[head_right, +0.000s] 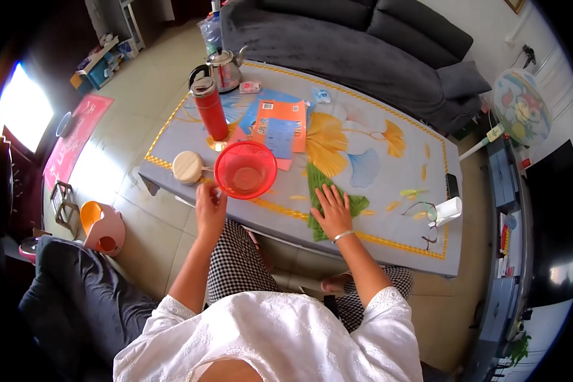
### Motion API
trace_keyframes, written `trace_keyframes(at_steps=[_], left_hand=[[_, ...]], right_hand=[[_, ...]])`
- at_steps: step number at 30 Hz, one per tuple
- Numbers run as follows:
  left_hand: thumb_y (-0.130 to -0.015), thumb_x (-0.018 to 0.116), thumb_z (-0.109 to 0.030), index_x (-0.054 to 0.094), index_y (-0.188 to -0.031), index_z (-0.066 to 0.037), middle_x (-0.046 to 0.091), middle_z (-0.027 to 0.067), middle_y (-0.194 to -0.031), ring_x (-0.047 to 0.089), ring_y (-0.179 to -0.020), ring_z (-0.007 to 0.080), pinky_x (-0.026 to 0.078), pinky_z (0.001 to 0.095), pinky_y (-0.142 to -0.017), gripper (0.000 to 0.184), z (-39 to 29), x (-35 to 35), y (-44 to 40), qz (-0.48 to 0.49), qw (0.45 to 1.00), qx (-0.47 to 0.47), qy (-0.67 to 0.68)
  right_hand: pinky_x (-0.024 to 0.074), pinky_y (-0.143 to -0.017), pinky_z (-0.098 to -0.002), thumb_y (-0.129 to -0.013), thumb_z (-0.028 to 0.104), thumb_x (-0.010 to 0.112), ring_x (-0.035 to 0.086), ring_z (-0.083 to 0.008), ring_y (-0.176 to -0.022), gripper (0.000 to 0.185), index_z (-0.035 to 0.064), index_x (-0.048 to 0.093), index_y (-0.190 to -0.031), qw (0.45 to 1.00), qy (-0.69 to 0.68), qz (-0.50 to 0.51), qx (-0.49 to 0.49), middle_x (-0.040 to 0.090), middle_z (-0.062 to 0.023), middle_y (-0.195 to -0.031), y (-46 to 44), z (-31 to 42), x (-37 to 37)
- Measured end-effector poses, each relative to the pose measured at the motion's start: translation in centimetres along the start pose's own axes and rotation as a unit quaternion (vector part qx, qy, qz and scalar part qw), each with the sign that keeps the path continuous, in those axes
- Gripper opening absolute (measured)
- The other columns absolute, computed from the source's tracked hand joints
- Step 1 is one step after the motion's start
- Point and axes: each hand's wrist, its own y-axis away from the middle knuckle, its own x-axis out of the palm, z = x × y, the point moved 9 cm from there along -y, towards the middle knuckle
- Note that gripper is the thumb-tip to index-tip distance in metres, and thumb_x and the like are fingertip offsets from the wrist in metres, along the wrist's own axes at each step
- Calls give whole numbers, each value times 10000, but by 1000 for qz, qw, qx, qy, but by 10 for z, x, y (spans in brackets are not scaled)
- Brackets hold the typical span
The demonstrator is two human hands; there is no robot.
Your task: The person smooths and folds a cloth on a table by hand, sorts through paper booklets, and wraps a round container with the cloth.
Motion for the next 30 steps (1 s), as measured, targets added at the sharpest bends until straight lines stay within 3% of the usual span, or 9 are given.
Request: trace_keyframes(at_steps=[3, 10, 12, 20, 24, 27, 28, 29, 30], left_hand=[[-830, 700, -132, 653, -988, -27, 632, 124, -1027, 604, -947, 330, 490, 422, -830, 196, -47, 30, -17, 112, 966, 227, -61], [-881, 642, -334, 712, -1085, -104, 689, 155, -1096, 622, -1062, 327, 456, 460, -948, 315, -45, 96, -32, 346, 880, 220, -242], [-884, 633, -357, 715, -1070, -107, 704, 140, -1029, 645, -991, 323, 477, 449, -901, 322, -52, 93, -32, 355, 880, 219, -227], [-905, 626, -295, 722, -959, -68, 700, 175, -867, 673, -798, 343, 525, 437, -706, 252, -55, 69, -42, 174, 950, 193, -171], [-981, 583, -213, 685, -978, -4, 684, 120, -766, 668, -736, 166, 514, 293, -695, 233, -56, 57, -49, 112, 987, 18, 112], [-1002, 559, -181, 661, -1018, 10, 673, 42, -830, 628, -790, 98, 499, 265, -715, 217, -84, 90, -9, 179, 882, -143, 412], [-1003, 556, -159, 652, -1029, 14, 661, 25, -877, 613, -814, 91, 492, 254, -726, 200, -102, 98, 9, 195, 863, -146, 442], [-1005, 552, -136, 644, -1040, 18, 650, 7, -924, 598, -837, 83, 486, 244, -738, 183, -111, 103, 21, 211, 843, -149, 472], [-1005, 552, -136, 644, -1040, 18, 650, 7, -924, 598, -837, 83, 486, 244, -738, 183, -111, 104, 24, 215, 842, -148, 472]], right_hand=[[298, -1126, -483, -966, 354, 566, 391, -285, -1383, 455, 152, 547, -1374, 999, 8, -36, -28, 444, -73, -1500, 13, 3, -10], [482, -875, -361, -949, 176, 597, 610, -268, -996, 265, 70, 653, -1186, 975, -168, -124, 80, 665, -88, -1063, 6, -54, -18], [471, -772, -306, -944, 197, 612, 580, -165, -840, 258, 34, 645, -1141, 864, -410, -127, 263, 628, -74, -892, 6, -91, -1], [457, -746, -259, -964, 224, 611, 545, -89, -841, 250, 16, 647, -1097, 568, -715, -235, 332, 619, 8, -933, 0, -79, -21], [460, -736, -248, -994, 245, 577, 547, -63, -847, 259, 27, 640, -1119, 652, -679, -274, 196, 606, 24, -915, -26, -12, -89], [485, -761, -267, -1015, 228, 539, 591, -107, -866, 240, 55, 633, -1152, 759, -623, -173, 76, 634, -29, -934, -50, 65, -110], [471, -898, -372, -984, 182, 546, 611, -240, -1030, 226, 83, 637, -1166, 834, -412, -345, -127, 657, -92, -1057, -45, 114, -172], [381, -1028, -468, -948, 179, 556, 530, -318, -1205, 240, 109, 648, -1158, 921, -158, -320, -158, 636, -103, -1185, -47, 149, -178], [310, -1075, -511, -945, 220, 558, 475, -271, -1271, 231, 146, 658, -1139, 917, -182, -329, -132, 630, -46, -1210, -44, 149, -178]])
